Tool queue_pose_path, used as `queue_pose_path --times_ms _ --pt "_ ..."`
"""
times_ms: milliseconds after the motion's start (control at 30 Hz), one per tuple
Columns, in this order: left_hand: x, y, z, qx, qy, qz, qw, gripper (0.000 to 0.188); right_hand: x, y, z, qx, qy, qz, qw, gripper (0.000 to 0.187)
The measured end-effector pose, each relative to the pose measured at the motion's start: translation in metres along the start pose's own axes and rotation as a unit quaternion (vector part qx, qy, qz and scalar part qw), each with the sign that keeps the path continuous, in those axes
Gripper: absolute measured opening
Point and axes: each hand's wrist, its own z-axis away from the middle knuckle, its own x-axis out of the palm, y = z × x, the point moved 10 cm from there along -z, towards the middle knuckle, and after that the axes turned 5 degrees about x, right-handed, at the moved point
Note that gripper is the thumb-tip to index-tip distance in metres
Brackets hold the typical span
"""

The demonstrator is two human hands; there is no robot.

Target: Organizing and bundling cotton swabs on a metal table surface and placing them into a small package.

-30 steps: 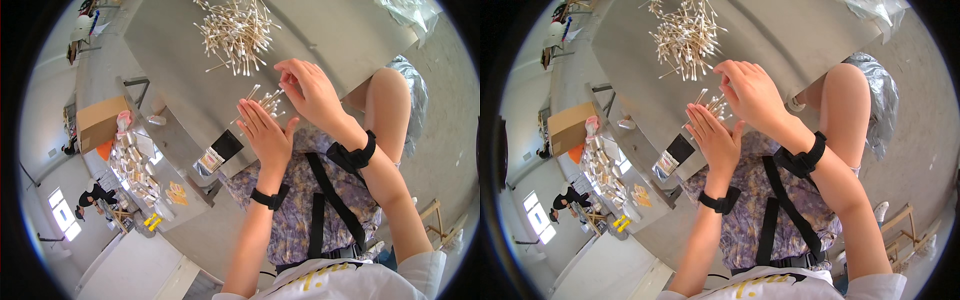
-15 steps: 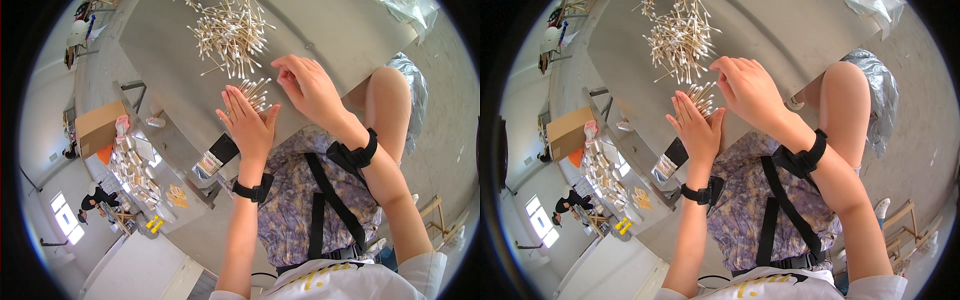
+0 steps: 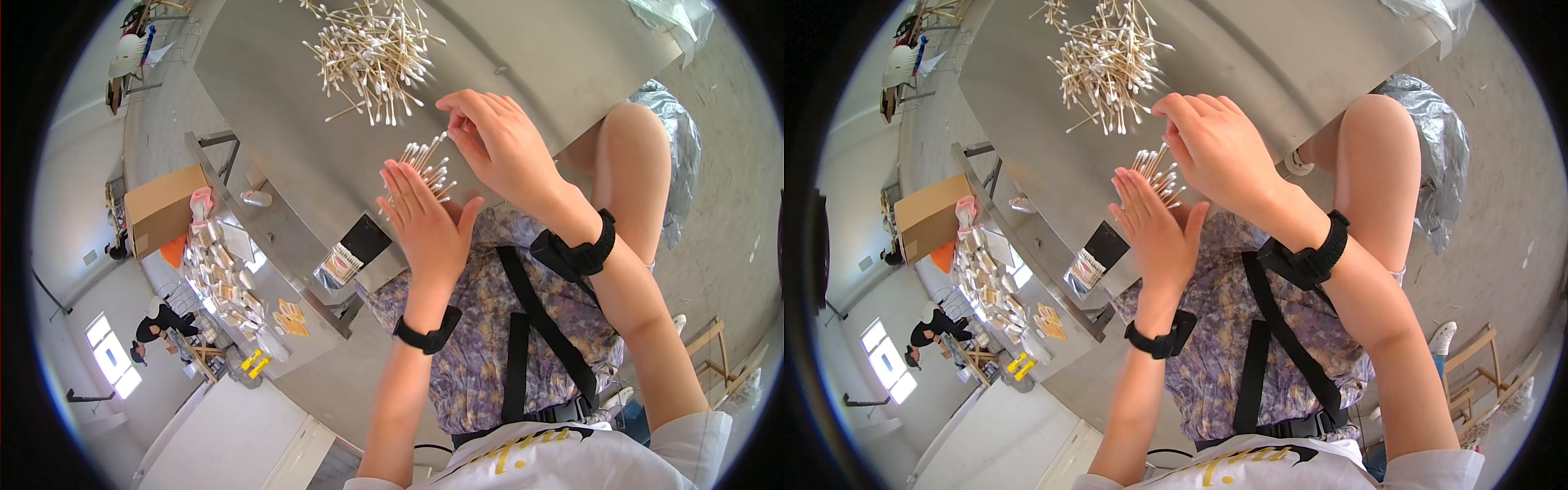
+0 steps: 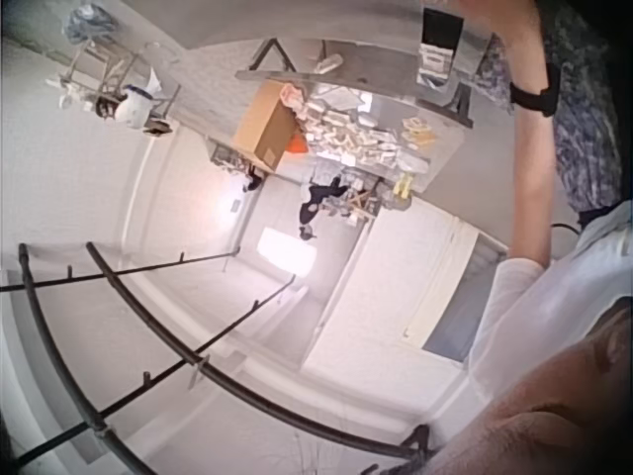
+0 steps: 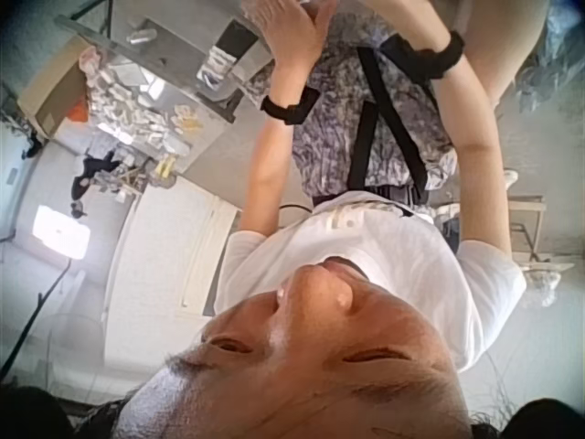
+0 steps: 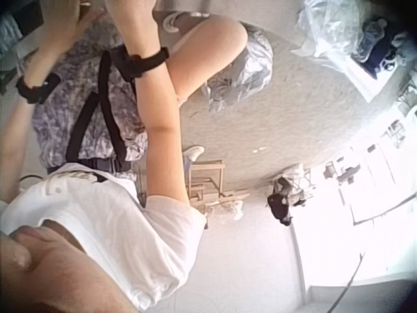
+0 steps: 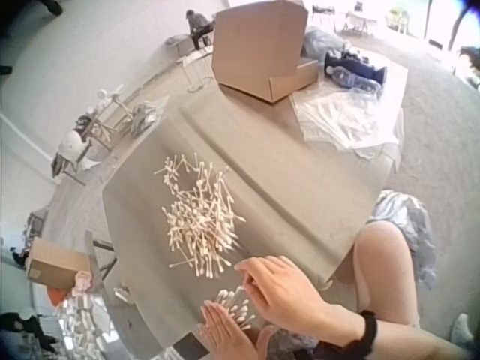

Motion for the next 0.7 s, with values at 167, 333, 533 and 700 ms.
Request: queue_pose_path --times_ms 167,333,533,700 --pt "-0.001 -0.014 -0.027 -0.004 0.049 -0.026 0.998 0.105 0.000 -0.001 0.001 0.006 -0.004 -0.003 1.000 0.018" --pt "-0.006 -0.025 -0.038 0.002 0.036 -0.024 0.999 0.103 0.004 0.002 0.000 0.008 -0.005 -0.007 1.000 0.018" --pt "-0.012 -0.023 -0.025 0.016 -0.056 0.027 0.998 0.103 0.010 0.002 0.001 -0.005 -0.008 0.013 1.000 0.016" --pt "-0.022 -0.020 -0.001 0.005 -0.018 0.049 0.999 0.105 0.012 0.004 0.002 0.001 -0.020 0.013 1.000 0.016"
